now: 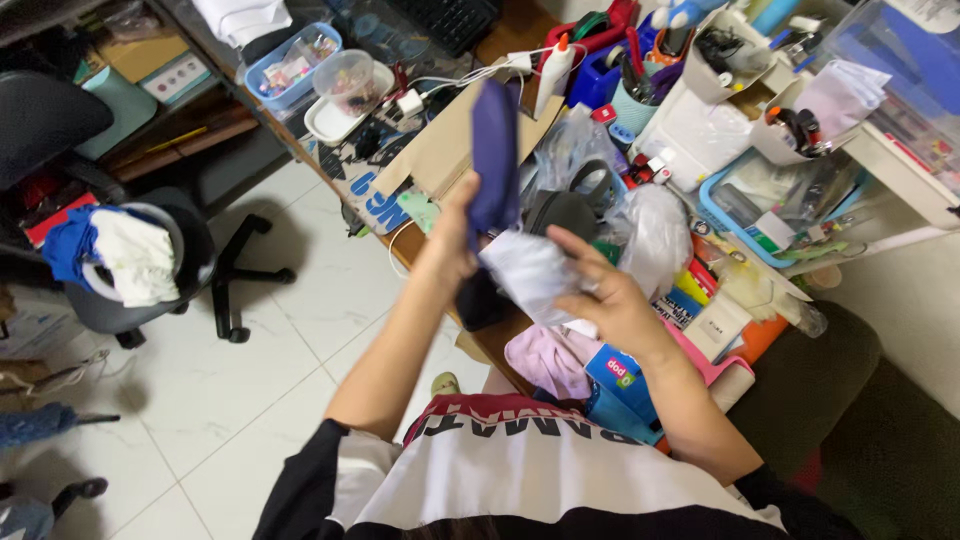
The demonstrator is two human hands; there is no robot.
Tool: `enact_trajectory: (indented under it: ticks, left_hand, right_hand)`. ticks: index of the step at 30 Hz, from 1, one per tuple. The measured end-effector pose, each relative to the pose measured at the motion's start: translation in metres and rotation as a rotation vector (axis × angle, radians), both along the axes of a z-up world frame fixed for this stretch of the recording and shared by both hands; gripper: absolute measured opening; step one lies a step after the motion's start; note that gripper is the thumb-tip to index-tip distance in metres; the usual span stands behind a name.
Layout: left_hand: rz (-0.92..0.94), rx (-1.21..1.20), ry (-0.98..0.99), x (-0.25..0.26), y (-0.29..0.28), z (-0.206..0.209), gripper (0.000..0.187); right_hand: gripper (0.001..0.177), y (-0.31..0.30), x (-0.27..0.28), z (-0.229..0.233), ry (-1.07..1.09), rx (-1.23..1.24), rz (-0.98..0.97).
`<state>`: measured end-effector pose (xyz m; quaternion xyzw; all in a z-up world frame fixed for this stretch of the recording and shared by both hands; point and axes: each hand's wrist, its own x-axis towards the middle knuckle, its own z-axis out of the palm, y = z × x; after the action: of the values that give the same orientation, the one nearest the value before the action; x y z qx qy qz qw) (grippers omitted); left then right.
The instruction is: The person organizes a cluttered desk by placing a folded white cloth into a blue pencil case and zipping it closed. They then move a cardboard box, handle a roll of tape, and wrap a white charging cable around a green cable winder, followed by wrapping another cable around a red winder.
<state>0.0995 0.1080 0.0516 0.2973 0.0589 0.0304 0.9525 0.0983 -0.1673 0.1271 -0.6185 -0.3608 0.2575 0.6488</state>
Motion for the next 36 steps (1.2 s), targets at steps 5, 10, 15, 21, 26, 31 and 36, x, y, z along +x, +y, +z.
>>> enact_trajectory:
  ticks: [5,10,15,21,26,31,36]
  left_hand:
    - [0.269,-0.008,0.126,-0.034,-0.069,0.003,0.051]
    - [0.297,0.088,0.059,-0.064,-0.083,0.008,0.053]
    - [0.297,0.181,-0.128,-0.083,-0.093,0.012,0.053]
    - [0.276,0.081,-0.134,-0.092,-0.097,0.007,0.049]
    - [0.427,0.409,-0.153,-0.095,-0.097,-0.003,0.054]
    - [0.55,0.672,-0.157,-0.093,-0.092,-0.006,0.067]
    - [0.592,0.821,-0.15,-0.091,-0.091,-0.005,0.065]
  right_hand:
    - [0.036,0.005,-0.035,0.028,-0.465,-0.251,0.01]
    - [0.035,-0.007,-0.042,0.015,-0.546,-0.301,-0.041]
    - [0.039,-0.015,-0.029,-0.018,-0.226,-0.202,0.108]
    - [0.032,-0.013,-0.029,-0.05,0.235,-0.157,0.131]
    - [0.03,-0.015,-0.03,-0.062,0.399,-0.136,0.204]
    - [0.029,-0.019,-0.029,-0.066,0.677,-0.045,0.274]
    - [0.038,-0.028,-0.021,-0.058,0.796,0.057,0.28]
